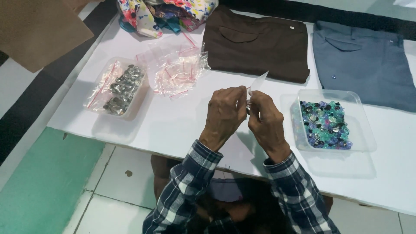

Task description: Counting and bagging small buttons into plastic zip-lock bags on a low table.

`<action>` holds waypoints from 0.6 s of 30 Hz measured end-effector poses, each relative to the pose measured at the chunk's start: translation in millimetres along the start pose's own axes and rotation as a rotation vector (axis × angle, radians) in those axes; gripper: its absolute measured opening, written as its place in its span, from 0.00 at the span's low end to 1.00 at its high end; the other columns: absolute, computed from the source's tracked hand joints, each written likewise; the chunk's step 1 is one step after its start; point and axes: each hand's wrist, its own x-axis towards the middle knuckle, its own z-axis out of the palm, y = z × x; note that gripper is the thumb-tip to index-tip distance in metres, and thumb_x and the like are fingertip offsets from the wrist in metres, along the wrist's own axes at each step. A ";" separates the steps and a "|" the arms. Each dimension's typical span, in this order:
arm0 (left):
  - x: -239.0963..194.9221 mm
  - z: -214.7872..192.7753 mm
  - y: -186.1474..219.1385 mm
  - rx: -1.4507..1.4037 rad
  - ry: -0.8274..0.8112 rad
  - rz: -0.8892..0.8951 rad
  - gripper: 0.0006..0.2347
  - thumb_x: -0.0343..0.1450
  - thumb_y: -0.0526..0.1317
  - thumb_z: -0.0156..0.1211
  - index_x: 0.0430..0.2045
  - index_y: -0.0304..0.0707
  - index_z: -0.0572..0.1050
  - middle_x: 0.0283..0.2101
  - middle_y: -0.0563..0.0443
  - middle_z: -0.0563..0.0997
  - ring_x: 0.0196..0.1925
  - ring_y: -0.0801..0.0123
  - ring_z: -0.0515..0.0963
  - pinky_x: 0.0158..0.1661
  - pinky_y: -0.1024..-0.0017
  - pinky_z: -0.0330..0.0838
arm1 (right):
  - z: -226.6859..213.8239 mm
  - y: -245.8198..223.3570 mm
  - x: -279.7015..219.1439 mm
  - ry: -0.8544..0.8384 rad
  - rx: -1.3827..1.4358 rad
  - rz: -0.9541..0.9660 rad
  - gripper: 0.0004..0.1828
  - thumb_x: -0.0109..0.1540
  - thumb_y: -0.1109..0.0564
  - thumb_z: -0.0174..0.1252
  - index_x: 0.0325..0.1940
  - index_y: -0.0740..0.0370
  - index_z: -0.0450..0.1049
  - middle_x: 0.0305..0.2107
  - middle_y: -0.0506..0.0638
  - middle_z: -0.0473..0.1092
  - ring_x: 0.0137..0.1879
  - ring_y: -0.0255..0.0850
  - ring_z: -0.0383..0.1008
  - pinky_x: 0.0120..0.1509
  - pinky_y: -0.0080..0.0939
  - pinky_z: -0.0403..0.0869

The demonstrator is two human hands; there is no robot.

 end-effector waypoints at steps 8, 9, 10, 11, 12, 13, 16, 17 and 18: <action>4.4 -4.4 -16.8 0.009 -0.210 -0.050 0.09 0.68 0.32 0.61 0.40 0.31 0.79 0.24 0.44 0.82 0.27 0.59 0.85 0.42 0.61 0.81 | -21.5 17.2 4.1 -0.247 -0.336 -0.191 0.22 0.59 0.72 0.61 0.54 0.55 0.79 0.44 0.53 0.76 0.50 0.47 0.80 0.48 0.37 0.82; 3.5 -3.5 -21.8 -0.057 -0.211 -0.082 0.09 0.68 0.31 0.60 0.41 0.32 0.79 0.22 0.47 0.81 0.23 0.61 0.84 0.40 0.62 0.81 | -25.9 15.5 9.4 -0.266 -0.332 -0.194 0.17 0.60 0.71 0.62 0.48 0.54 0.81 0.39 0.52 0.77 0.46 0.44 0.82 0.44 0.32 0.82; 6.1 -2.5 -23.5 -0.056 -0.208 -0.082 0.09 0.68 0.31 0.60 0.41 0.32 0.79 0.22 0.47 0.81 0.23 0.61 0.84 0.40 0.62 0.81 | -27.8 18.0 12.5 -0.265 -0.332 -0.197 0.17 0.60 0.71 0.62 0.48 0.54 0.81 0.39 0.52 0.77 0.46 0.44 0.82 0.44 0.32 0.82; 6.9 -1.6 -24.8 -0.059 -0.208 -0.029 0.09 0.71 0.33 0.57 0.45 0.37 0.76 0.24 0.47 0.82 0.25 0.59 0.84 0.40 0.61 0.80 | -30.0 19.8 13.9 -0.277 -0.308 -0.159 0.14 0.61 0.69 0.64 0.47 0.54 0.82 0.37 0.51 0.78 0.43 0.43 0.82 0.42 0.31 0.81; 7.8 -0.6 -26.1 -0.062 -0.208 0.024 0.09 0.74 0.36 0.54 0.48 0.42 0.72 0.26 0.48 0.83 0.26 0.57 0.85 0.40 0.60 0.80 | -32.2 21.6 15.4 -0.289 -0.283 -0.120 0.11 0.62 0.66 0.65 0.45 0.53 0.82 0.35 0.49 0.79 0.41 0.41 0.82 0.40 0.29 0.81; 8.1 -3.2 -23.9 -0.063 -0.207 0.026 0.09 0.74 0.36 0.54 0.48 0.42 0.72 0.26 0.48 0.83 0.26 0.57 0.85 0.40 0.60 0.80 | -36.0 17.5 19.5 -0.288 -0.284 -0.121 0.11 0.62 0.66 0.65 0.45 0.53 0.82 0.35 0.49 0.79 0.41 0.41 0.82 0.40 0.29 0.81; 9.5 -9.5 -21.9 -0.050 -0.266 0.084 0.11 0.73 0.33 0.56 0.48 0.48 0.71 0.33 0.45 0.85 0.32 0.51 0.86 0.41 0.59 0.81 | -47.6 11.6 29.0 -0.323 -0.198 -0.043 0.08 0.62 0.67 0.65 0.41 0.56 0.83 0.34 0.53 0.79 0.38 0.45 0.82 0.37 0.31 0.81; 9.9 -11.6 -24.6 -0.012 -0.331 0.123 0.11 0.73 0.33 0.55 0.47 0.50 0.73 0.36 0.46 0.85 0.30 0.55 0.86 0.40 0.61 0.81 | -50.9 13.1 30.2 -0.354 -0.191 -0.059 0.08 0.62 0.66 0.65 0.41 0.56 0.83 0.34 0.52 0.80 0.39 0.45 0.82 0.37 0.32 0.81; 10.3 -13.6 -27.4 0.027 -0.397 0.162 0.11 0.73 0.33 0.53 0.45 0.53 0.75 0.39 0.47 0.85 0.27 0.58 0.86 0.38 0.64 0.81 | -54.1 14.7 31.3 -0.385 -0.185 -0.075 0.07 0.62 0.65 0.65 0.41 0.55 0.83 0.34 0.52 0.80 0.39 0.45 0.82 0.37 0.32 0.81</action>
